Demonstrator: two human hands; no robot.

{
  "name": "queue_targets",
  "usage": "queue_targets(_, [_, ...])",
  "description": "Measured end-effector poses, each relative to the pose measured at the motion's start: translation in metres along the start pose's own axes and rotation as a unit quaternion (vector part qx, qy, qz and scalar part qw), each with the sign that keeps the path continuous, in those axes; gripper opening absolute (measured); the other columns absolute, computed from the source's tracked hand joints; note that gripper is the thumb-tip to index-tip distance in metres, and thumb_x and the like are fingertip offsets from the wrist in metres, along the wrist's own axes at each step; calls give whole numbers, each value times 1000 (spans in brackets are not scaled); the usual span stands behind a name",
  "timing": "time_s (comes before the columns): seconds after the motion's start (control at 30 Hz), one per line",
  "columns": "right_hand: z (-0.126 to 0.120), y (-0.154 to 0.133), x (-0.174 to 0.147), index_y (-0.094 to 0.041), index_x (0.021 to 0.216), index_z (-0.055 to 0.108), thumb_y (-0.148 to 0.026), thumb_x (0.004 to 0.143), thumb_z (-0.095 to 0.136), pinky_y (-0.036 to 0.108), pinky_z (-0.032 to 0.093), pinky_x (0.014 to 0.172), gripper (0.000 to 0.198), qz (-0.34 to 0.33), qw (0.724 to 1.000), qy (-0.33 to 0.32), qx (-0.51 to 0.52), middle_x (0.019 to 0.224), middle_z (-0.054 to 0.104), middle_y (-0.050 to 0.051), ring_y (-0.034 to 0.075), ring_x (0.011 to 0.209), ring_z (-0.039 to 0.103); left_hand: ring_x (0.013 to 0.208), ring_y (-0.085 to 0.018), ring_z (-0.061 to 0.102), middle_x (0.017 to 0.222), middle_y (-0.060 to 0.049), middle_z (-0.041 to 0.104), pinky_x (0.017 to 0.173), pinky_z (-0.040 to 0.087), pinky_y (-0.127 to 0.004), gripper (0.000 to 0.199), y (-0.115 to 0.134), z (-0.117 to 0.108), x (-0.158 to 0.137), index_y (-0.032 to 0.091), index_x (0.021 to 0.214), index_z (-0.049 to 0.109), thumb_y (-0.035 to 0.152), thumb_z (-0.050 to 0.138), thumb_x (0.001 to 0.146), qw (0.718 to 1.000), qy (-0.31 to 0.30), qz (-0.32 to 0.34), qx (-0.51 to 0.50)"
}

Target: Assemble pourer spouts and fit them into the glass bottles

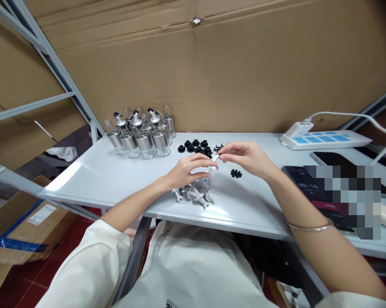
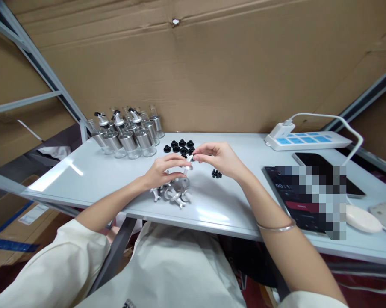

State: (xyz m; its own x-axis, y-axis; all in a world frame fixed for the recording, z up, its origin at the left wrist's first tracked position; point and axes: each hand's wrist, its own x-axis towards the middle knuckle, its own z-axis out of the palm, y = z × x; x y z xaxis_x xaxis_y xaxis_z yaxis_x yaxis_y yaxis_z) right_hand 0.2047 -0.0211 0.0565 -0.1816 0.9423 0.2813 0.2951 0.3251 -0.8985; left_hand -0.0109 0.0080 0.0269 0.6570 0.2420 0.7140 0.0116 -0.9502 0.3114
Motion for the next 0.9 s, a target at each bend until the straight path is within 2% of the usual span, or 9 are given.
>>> queue_targets(0.43, [1, -4, 1, -19, 63, 68, -44, 68, 70, 30, 43, 62, 26, -21, 999, -15, -24, 58, 61, 1, 14, 59, 54, 95, -14, 62, 101, -8, 63, 86, 52, -28, 29, -1, 1, -1, 20, 113, 62, 24, 60, 84, 1000, -13, 3, -11])
queue_targets(0.6, [3, -1, 1, -18, 63, 66, -48, 70, 69, 29, 44, 66, 30, -10, 1000, -21, 5, 61, 62, 2, 13, 62, 55, 96, -14, 63, 103, -7, 65, 86, 52, -28, 29, -1, 0, -1, 20, 112, 62, 25, 59, 84, 1000, 11, 13, 12])
queue_targets(0.73, [5, -2, 0, -19, 80, 70, -55, 73, 64, 32, 47, 71, 37, 50, 986, -42, 151, 66, 64, 2, 14, 64, 58, 97, -14, 63, 107, -9, 65, 88, 52, -27, 31, -3, 1, -2, 18, 115, 60, 23, 59, 84, 999, 28, 10, 12])
queue_targets(0.8, [6, -2, 0, -20, 89, 71, -50, 71, 68, 32, 47, 68, 35, 90, 966, -68, 234, 67, 64, 1, 13, 62, 58, 94, -13, 64, 109, -9, 64, 87, 52, -28, 33, -4, 2, -2, 19, 118, 59, 23, 58, 85, 1000, 27, 7, 10])
queue_targets(0.9, [7, -1, 0, -21, 91, 71, -40, 68, 74, 30, 47, 68, 30, 119, 945, -91, 291, 69, 64, 1, 11, 61, 57, 96, -14, 64, 112, -9, 65, 87, 53, -29, 33, -4, 2, -3, 20, 119, 58, 23, 57, 86, 999, 30, 6, 10])
